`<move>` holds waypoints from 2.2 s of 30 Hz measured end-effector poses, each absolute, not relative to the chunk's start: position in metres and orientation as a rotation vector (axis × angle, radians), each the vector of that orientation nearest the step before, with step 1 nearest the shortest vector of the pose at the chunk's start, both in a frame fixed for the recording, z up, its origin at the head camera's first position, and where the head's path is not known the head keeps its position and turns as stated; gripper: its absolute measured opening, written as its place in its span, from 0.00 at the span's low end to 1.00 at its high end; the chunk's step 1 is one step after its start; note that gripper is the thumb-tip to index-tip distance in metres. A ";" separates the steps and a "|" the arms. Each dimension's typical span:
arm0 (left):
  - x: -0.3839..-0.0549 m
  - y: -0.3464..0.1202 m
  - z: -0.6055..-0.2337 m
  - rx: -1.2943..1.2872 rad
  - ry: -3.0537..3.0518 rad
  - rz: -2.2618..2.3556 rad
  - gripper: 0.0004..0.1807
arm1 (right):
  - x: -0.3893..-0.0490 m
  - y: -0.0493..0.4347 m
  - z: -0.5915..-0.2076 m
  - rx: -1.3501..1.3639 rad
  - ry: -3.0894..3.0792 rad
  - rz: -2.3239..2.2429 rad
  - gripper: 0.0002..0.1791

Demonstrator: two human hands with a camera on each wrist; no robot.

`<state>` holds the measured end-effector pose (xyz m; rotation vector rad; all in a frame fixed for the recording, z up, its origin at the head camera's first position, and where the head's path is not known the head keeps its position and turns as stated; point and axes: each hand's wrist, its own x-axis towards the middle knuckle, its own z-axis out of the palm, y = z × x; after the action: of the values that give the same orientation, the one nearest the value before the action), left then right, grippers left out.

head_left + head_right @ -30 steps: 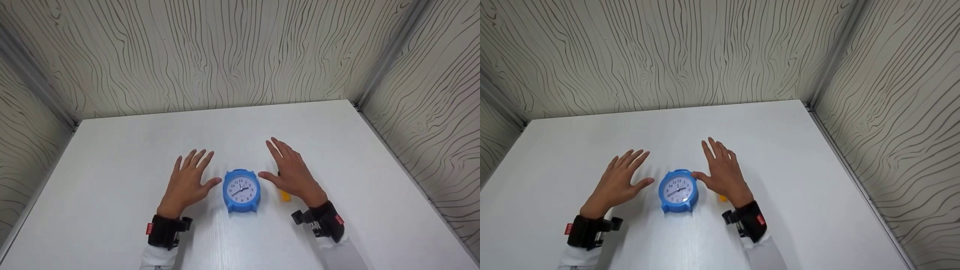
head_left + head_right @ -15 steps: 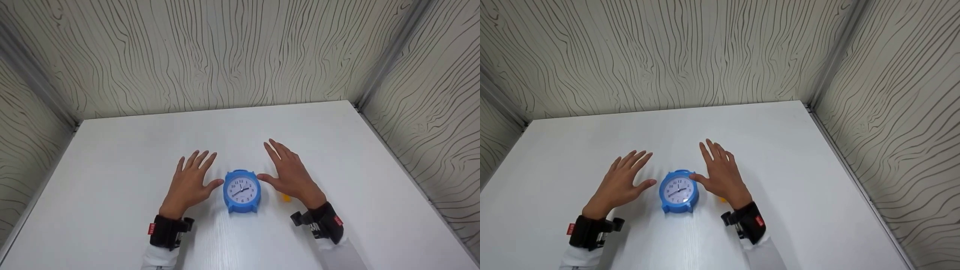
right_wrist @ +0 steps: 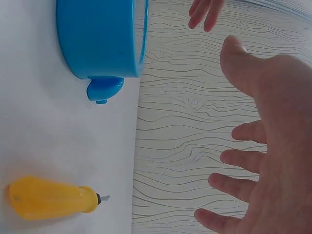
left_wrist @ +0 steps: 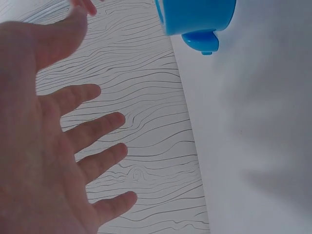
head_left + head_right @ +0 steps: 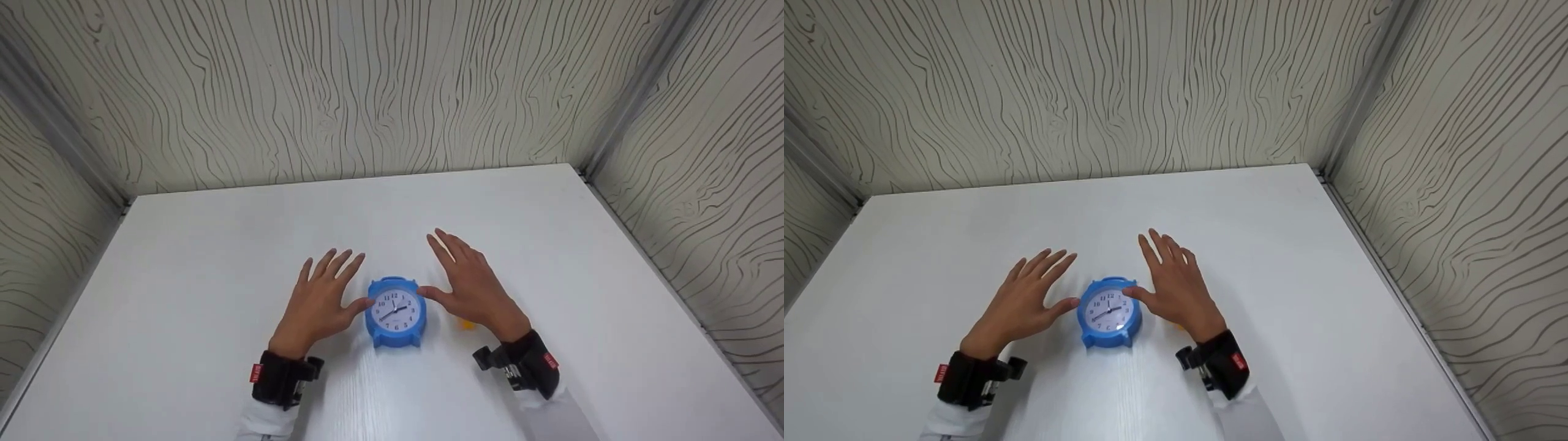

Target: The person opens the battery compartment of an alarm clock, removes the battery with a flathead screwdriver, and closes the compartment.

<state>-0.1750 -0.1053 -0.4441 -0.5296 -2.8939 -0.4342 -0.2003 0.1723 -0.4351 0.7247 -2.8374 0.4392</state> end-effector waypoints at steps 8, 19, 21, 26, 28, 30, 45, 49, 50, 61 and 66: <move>-0.174 -0.096 -0.449 -0.582 -2.918 -0.417 0.43 | -0.197 0.169 -0.436 0.798 -2.824 0.452 0.51; -0.172 -0.088 -0.449 -0.632 -2.952 -0.445 0.44 | -0.196 0.163 -0.437 0.802 -2.852 0.419 0.51; -0.171 -0.088 -0.450 -0.641 -2.963 -0.455 0.44 | -0.196 0.162 -0.438 0.802 -2.853 0.421 0.51; -0.171 -0.085 -0.451 -0.659 -2.988 -0.454 0.44 | -0.195 0.161 -0.438 0.799 -2.862 0.433 0.51; -0.171 -0.084 -0.451 -0.663 -2.998 -0.454 0.45 | -0.195 0.161 -0.439 0.802 -2.875 0.423 0.51; -0.171 -0.083 -0.452 -0.667 -3.005 -0.456 0.45 | -0.196 0.161 -0.439 0.810 -2.882 0.409 0.52; -0.172 -0.080 -0.457 -0.679 -3.040 -0.492 0.48 | -0.194 0.159 -0.443 0.899 -2.870 0.433 0.52; -0.171 -0.079 -0.457 -0.681 -3.051 -0.509 0.48 | -0.194 0.159 -0.444 0.911 -2.890 0.446 0.52; -0.171 -0.079 -0.458 -0.684 -3.055 -0.512 0.48 | -0.194 0.159 -0.444 0.912 -2.898 0.447 0.52; -0.168 -0.078 -0.460 -0.714 -3.072 -0.540 0.49 | -0.192 0.157 -0.447 0.932 -2.961 0.482 0.50; -0.168 -0.077 -0.460 -0.735 -3.080 -0.521 0.48 | -0.191 0.154 -0.448 0.938 -3.010 0.479 0.51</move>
<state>-0.1684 -0.0770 -0.4602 -0.7353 -3.0796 -0.5206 -0.1909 0.1538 -0.4481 0.9377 -3.0097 0.4785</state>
